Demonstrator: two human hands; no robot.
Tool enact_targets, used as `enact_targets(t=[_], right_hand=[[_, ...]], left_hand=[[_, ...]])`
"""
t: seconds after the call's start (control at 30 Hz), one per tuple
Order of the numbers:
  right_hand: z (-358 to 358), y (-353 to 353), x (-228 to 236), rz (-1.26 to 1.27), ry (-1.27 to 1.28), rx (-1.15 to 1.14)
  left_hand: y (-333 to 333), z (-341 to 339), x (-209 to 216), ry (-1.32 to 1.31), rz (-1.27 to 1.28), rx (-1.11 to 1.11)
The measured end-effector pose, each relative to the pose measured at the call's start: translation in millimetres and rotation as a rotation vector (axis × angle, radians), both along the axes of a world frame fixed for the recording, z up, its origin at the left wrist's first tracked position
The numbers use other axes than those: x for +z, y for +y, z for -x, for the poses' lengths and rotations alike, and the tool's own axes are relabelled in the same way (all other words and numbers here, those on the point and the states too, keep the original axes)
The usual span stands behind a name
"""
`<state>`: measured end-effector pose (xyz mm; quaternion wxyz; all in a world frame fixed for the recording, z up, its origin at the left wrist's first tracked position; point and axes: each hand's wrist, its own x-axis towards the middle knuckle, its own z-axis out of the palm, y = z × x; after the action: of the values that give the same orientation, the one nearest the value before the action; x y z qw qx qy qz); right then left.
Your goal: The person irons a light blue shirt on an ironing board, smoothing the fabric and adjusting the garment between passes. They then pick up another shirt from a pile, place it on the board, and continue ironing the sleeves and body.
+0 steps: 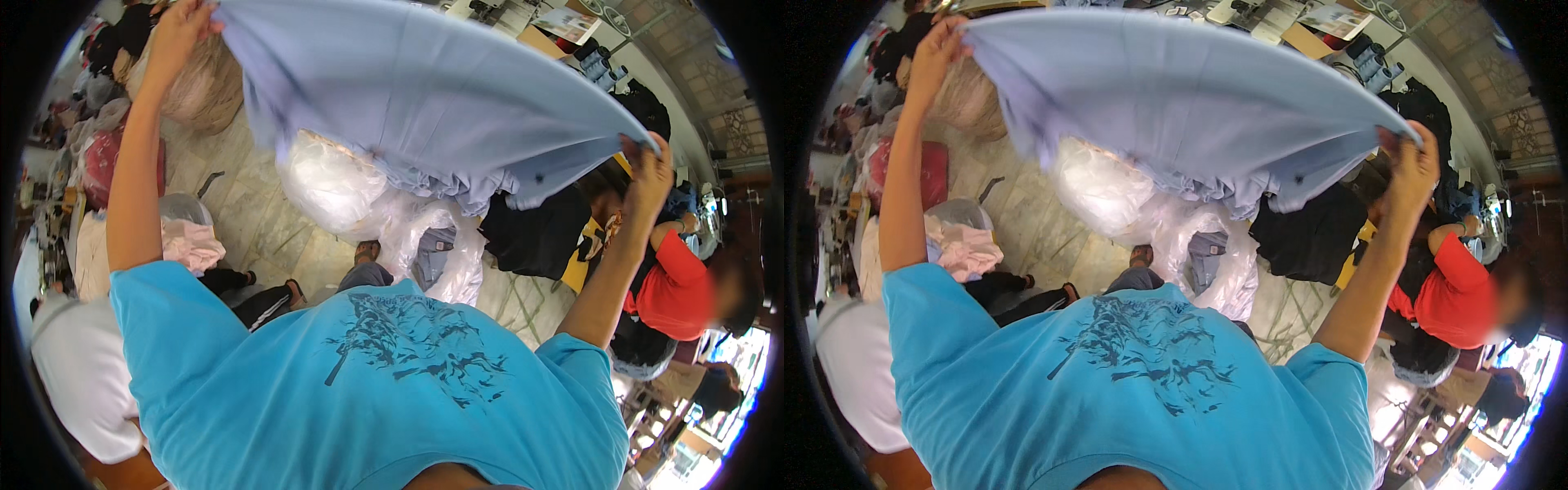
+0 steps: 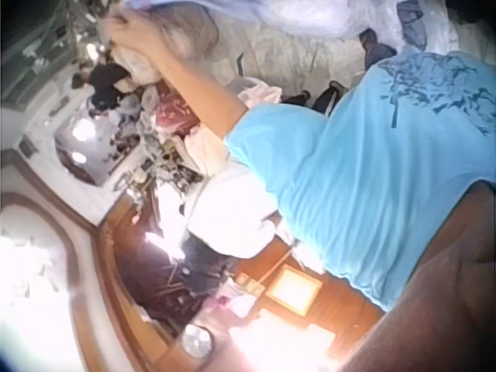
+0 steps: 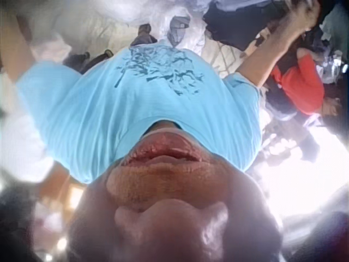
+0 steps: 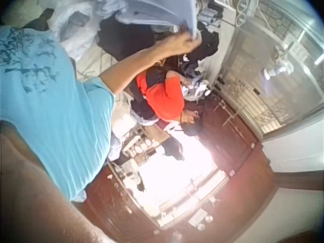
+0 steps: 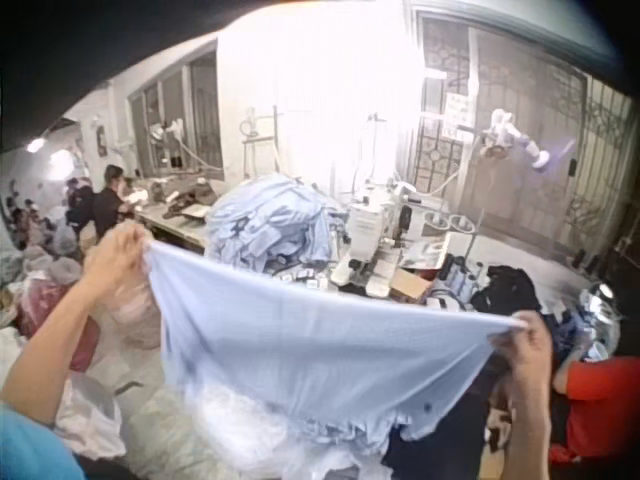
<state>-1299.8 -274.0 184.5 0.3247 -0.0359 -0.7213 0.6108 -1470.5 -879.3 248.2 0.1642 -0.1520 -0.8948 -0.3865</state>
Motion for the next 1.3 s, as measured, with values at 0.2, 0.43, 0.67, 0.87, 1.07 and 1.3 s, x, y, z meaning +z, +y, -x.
enact_targets(t=[0.2, 0.43, 0.67, 0.87, 1.07, 1.3], right_hand=[[9.8, -78.7, 32.9, -0.133, 0.195, -0.075], [32.9, -173.5, -122.4, -0.477, -0.147, -0.046], [35.5, -199.9, -289.3, -0.464, -0.534, 0.02], [86.3, -167.1, -252.7, -0.629, -0.373, -0.266], [207.5, -66.3, -259.2, -0.803, -0.531, 0.247], [208.0, -62.5, -252.0, -0.672, -0.382, 0.222]], left_hand=[[-41.0, 89.5, -1.0, 0.25, -0.079, -0.222], [-74.3, 134.8, -207.5, -0.013, -0.146, -0.082], [-77.4, 127.0, -412.0, -0.239, -0.034, -0.031], [-63.9, 140.4, -388.5, -0.036, 0.249, -0.008], [-9.9, 255.5, -375.8, -0.084, 0.105, 0.586], [-4.5, 289.2, -341.2, -0.295, 0.448, 0.549]])
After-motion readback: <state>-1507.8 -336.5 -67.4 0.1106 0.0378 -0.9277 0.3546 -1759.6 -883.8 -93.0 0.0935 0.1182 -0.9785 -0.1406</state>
